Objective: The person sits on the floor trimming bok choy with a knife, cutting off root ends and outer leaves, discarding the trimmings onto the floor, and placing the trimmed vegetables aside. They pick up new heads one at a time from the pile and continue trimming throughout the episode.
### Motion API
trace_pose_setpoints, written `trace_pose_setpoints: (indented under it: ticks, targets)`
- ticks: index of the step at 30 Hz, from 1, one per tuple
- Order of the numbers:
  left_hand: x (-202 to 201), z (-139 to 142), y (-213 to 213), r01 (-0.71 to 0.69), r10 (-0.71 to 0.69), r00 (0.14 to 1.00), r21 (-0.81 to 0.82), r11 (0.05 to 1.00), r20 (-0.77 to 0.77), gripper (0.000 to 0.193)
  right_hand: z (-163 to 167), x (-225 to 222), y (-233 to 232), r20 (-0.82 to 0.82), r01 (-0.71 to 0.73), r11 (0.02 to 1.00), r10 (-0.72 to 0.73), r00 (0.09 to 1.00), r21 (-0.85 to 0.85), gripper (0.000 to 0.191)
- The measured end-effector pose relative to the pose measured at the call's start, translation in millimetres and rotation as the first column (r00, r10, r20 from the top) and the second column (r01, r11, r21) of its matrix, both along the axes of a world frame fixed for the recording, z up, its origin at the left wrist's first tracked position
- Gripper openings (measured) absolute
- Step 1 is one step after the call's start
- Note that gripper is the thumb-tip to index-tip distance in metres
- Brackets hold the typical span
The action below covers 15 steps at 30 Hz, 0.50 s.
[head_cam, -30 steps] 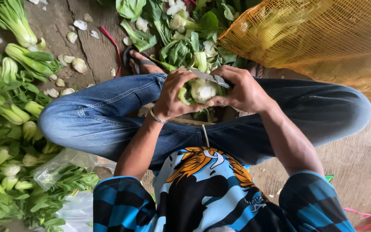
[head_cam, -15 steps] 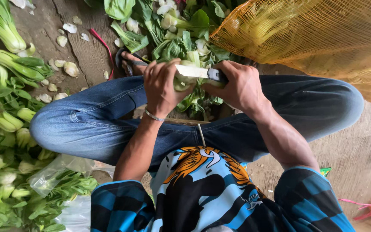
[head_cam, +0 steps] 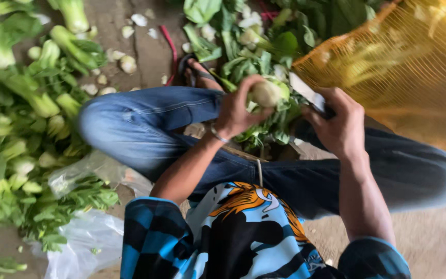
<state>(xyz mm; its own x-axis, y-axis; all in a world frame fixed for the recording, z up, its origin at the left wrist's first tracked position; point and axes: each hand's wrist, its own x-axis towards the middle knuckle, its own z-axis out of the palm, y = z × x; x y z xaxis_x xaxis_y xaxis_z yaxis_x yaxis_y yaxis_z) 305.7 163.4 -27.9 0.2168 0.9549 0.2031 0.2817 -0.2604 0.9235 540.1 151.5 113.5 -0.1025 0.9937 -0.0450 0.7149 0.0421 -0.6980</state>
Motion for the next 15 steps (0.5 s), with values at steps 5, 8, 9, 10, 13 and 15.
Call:
trace_pose_setpoints:
  ticks: [5, 8, 9, 10, 13, 15]
  targets:
    - [39, 8, -16, 0.433, -0.378, 0.896, 0.266, 0.861, -0.234, 0.086, -13, 31, 3, -0.139, 0.037, 0.997, -0.027, 0.990, 0.073, 0.017]
    - [51, -6, -15, 0.421, -0.356, 0.898, 0.270, 0.866, -0.257, 0.086, -29, 47, 6, -0.270, 0.110, 0.993, -0.094, 0.958, 0.046, 0.019]
    - [51, -14, -12, 0.399, -0.342, 0.905, 0.226, 0.888, -0.254, 0.085, -32, 53, 5, -0.228, 0.113, 0.992, -0.099, 0.969, 0.048, 0.020]
    - [48, -22, -5, 0.316, -0.290, 0.925, 0.073, 0.946, -0.244, 0.081, -35, 56, 6, -0.186, 0.119, 0.992, -0.108, 0.977, 0.050, 0.021]
    - [9, -39, 37, -0.103, 0.083, 0.980, -0.104, 0.989, -0.180, 0.070, -39, 60, 9, -0.153, 0.110, 0.992, -0.099, 0.983, 0.066, 0.022]
    - [-43, -33, 78, -0.452, 0.441, 0.892, -0.257, 0.854, -0.101, 0.068, -36, 59, 10, -0.193, 0.099, 0.992, -0.082, 0.978, 0.078, 0.021]
